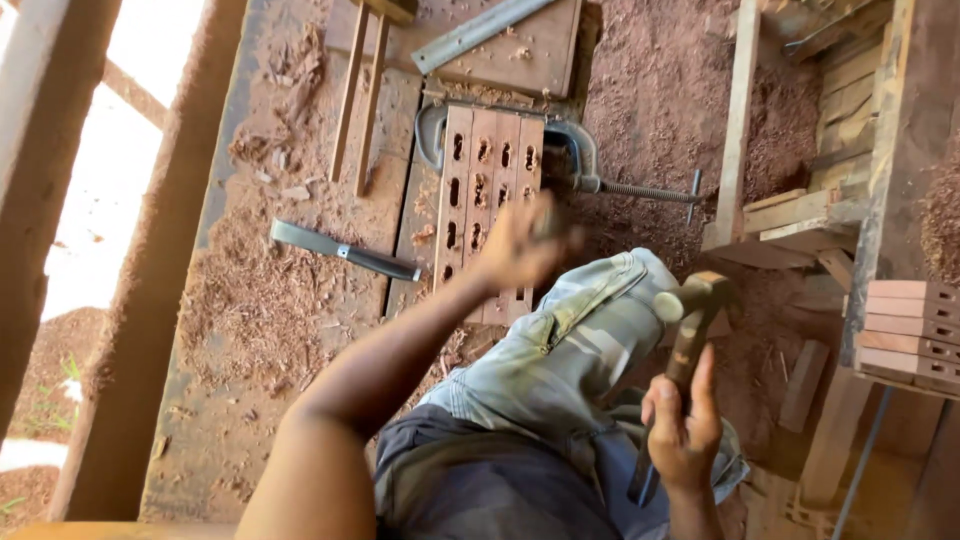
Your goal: Using a hammer and chisel to carve mortises into a wooden block clamped to a workbench.
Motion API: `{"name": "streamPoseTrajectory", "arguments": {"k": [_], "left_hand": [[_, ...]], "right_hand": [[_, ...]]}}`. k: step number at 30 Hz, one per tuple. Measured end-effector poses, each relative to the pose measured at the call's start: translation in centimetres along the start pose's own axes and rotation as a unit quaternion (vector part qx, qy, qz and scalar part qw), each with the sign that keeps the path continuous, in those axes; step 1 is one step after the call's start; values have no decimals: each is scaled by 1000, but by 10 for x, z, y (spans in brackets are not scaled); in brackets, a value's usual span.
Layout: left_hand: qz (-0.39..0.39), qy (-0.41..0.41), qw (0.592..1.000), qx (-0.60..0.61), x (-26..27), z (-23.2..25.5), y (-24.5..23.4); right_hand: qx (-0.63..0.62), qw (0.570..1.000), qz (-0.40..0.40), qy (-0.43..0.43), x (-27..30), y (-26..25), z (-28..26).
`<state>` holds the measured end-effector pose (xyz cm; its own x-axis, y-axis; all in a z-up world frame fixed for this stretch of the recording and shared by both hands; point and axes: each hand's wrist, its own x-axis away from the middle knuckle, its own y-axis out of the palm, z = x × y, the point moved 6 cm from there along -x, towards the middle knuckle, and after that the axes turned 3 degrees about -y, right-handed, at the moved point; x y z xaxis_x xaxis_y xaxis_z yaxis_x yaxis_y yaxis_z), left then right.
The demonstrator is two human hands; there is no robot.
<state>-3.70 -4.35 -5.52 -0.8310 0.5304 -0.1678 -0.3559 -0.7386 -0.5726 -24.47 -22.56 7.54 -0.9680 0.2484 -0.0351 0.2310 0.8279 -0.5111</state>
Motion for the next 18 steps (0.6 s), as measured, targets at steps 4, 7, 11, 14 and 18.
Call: {"name": "streamPoseTrajectory", "arguments": {"k": [4,7,11,14,18], "left_hand": [[164,-170,905,353,-76,-16,-80],[208,-299,846,389,-86,-76,-74],[251,-321,787,464,-79,-103,-57],[123,-378,757,519,-61,-30,-96],[212,-115,935,261,-30,23,-137]], "right_hand": [[-54,997,-18,-45,-9,10,-20],[-64,995,-40,-66,-15,22,-20],[-88,993,-60,-49,-18,37,-2],[-86,995,-58,13,-14,43,26],[-78,993,-80,-33,-17,44,12]]}}
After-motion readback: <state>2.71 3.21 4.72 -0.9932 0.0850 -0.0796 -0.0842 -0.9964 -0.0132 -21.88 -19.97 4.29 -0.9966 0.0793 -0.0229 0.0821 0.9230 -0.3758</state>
